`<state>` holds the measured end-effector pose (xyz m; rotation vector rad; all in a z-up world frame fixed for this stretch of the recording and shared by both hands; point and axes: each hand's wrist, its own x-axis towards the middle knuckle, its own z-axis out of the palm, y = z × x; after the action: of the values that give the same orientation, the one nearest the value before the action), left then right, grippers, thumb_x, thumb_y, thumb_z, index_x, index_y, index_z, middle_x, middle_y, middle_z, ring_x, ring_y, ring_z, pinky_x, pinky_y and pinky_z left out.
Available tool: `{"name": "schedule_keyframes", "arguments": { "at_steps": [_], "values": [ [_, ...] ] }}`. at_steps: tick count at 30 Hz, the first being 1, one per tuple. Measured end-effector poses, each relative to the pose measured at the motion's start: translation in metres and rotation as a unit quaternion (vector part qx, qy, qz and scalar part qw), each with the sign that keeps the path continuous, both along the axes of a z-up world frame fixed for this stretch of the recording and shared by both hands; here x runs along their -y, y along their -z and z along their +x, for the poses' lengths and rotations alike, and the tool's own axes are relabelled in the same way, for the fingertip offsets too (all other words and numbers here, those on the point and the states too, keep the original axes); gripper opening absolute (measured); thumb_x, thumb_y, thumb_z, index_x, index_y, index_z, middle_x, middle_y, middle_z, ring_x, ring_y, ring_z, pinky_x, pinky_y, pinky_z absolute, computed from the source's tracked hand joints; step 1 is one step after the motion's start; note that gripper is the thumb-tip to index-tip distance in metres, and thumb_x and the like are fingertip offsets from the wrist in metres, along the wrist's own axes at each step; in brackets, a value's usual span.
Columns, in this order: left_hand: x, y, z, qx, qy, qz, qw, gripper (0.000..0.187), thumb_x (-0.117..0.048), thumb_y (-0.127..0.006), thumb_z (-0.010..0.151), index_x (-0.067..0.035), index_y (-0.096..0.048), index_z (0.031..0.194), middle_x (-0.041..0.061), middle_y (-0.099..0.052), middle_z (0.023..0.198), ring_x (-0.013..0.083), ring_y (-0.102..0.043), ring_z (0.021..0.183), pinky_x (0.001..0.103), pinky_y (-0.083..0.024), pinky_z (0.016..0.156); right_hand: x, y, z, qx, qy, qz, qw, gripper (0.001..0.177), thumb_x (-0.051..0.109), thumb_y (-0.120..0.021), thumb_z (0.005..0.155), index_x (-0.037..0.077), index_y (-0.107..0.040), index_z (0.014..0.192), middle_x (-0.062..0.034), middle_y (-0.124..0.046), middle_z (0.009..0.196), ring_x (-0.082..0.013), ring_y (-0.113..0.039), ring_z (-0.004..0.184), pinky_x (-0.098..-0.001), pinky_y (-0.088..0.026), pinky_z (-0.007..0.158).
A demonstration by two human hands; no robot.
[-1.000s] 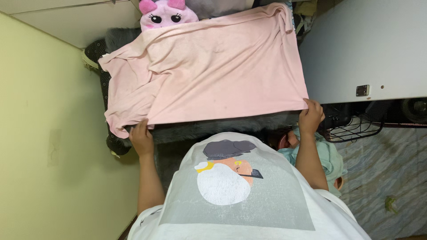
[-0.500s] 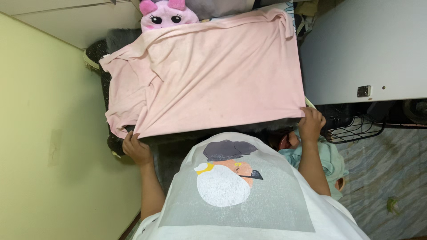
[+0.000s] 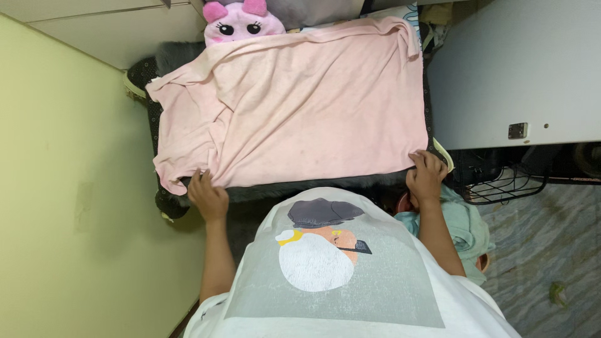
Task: The person folds a pink plush blanket with a cartoon face and then a pink patterned blanket on a dark grey surface. The person smooths and aligns the edges before folding each item into a compact rectangle and placing it with other folded items.
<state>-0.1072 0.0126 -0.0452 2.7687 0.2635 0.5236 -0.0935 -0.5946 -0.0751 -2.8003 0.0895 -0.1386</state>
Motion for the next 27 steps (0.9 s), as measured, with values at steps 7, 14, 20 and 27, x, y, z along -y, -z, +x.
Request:
{"name": "schedule_keyframes", "arguments": {
  "at_steps": [7, 14, 20, 27],
  "values": [
    [0.081, 0.026, 0.063, -0.004, 0.184, -0.096, 0.978, 0.043, -0.008, -0.055, 0.092, -0.004, -0.060, 0.134, 0.022, -0.053, 0.148, 0.0400, -0.044, 0.142, 0.059, -0.029, 0.122, -0.053, 0.010, 0.040, -0.011, -0.057, -0.011, 0.998, 0.038, 0.028, -0.058, 0.097, 0.011, -0.061, 0.132, -0.0141, -0.047, 0.151, -0.0295, -0.036, 0.145, -0.0660, -0.009, 0.118],
    [0.168, 0.047, 0.073, -0.193, 0.315, 0.007, 0.929, 0.070, -0.048, -0.053, 0.100, -0.019, -0.033, 0.160, 0.018, -0.021, 0.168, 0.0324, -0.018, 0.155, 0.066, -0.006, 0.120, -0.125, 0.006, 0.063, -0.056, -0.135, -0.052, 0.988, 0.045, 0.041, -0.058, 0.096, 0.016, -0.056, 0.134, -0.0081, -0.041, 0.156, -0.0254, -0.028, 0.152, -0.0692, -0.014, 0.117],
    [0.168, 0.052, 0.070, -0.218, 0.318, 0.031, 0.922, 0.072, -0.056, -0.048, 0.101, -0.025, -0.026, 0.163, 0.013, -0.016, 0.171, 0.0279, -0.011, 0.159, 0.064, -0.003, 0.122, -0.110, 0.003, 0.063, -0.084, -0.102, -0.006, 0.991, 0.054, 0.043, -0.059, 0.098, 0.014, -0.054, 0.143, -0.0155, -0.034, 0.158, -0.0299, -0.025, 0.147, -0.0684, -0.015, 0.111],
    [0.168, 0.055, 0.075, -0.221, 0.322, 0.034, 0.920, 0.074, -0.056, -0.048, 0.101, -0.025, -0.024, 0.164, 0.014, -0.014, 0.171, 0.0294, -0.011, 0.158, 0.063, -0.001, 0.122, -0.067, 0.016, 0.049, -0.042, 0.023, 0.110, 0.993, 0.034, 0.036, -0.063, 0.106, 0.012, -0.063, 0.131, -0.0076, -0.052, 0.152, -0.0316, -0.054, 0.137, -0.0491, -0.042, 0.114]
  ]
}}
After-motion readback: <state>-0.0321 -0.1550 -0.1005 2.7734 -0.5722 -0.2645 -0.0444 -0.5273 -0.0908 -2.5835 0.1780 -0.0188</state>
